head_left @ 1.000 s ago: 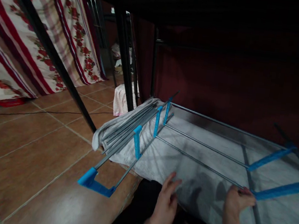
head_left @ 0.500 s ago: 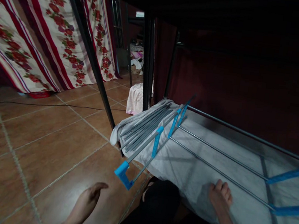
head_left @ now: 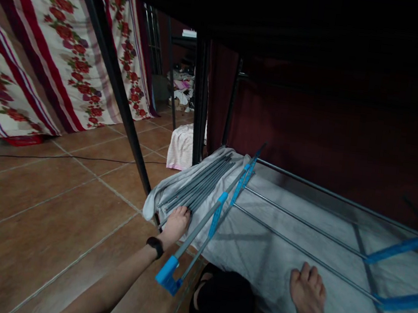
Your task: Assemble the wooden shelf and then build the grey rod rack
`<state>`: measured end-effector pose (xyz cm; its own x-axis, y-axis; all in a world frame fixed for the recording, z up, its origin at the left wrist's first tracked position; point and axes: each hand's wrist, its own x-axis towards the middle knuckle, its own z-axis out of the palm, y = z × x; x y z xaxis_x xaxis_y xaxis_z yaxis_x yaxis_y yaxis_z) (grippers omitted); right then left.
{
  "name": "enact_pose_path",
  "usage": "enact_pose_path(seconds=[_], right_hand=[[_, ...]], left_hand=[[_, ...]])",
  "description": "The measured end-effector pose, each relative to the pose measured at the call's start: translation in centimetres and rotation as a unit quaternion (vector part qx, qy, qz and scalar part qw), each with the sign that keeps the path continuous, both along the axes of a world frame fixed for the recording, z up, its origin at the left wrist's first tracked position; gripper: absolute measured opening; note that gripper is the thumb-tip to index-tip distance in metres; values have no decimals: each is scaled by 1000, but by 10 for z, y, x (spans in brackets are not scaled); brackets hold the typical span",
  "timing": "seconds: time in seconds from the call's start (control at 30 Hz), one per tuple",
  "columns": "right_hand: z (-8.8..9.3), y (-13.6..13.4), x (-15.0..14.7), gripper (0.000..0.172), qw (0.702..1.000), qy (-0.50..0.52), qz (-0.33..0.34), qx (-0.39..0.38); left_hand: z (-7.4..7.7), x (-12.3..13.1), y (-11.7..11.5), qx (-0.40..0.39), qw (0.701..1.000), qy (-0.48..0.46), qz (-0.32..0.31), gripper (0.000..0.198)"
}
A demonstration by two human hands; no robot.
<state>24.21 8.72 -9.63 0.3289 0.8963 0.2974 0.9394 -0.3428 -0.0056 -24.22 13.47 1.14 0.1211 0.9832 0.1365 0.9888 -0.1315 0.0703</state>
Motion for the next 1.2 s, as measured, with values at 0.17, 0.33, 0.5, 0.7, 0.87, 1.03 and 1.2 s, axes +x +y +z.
enact_pose_path(seconds=[0.17, 0.33, 0.5, 0.7, 0.87, 1.03, 1.2], right_hand=[[-3, 2, 3, 63, 1000, -7, -6, -5], [-3, 2, 5, 63, 1000, -13, -2, 2], [-2, 2, 6, 62, 1000, -13, 3, 2], [4, 2, 3, 60, 1000, -16, -1, 5], [8, 2, -1, 59, 1000, -20, -6, 5], [13, 2, -6, 59, 1000, -19, -15, 7], [15, 4, -9, 59, 999, -3, -31, -5]], left_hand=[[2, 15, 14, -26, 999, 36, 1, 35], [6, 30, 22, -71, 997, 31, 30, 37], [9, 42, 22, -81, 993, 16, 80, 40], [16, 47, 22, -107, 986, -3, 126, 37], [23, 37, 14, -133, 982, -29, 134, 34], [34, 8, -5, -117, 963, -165, 178, 33], [56, -21, -46, -20, 895, -420, 151, 43]])
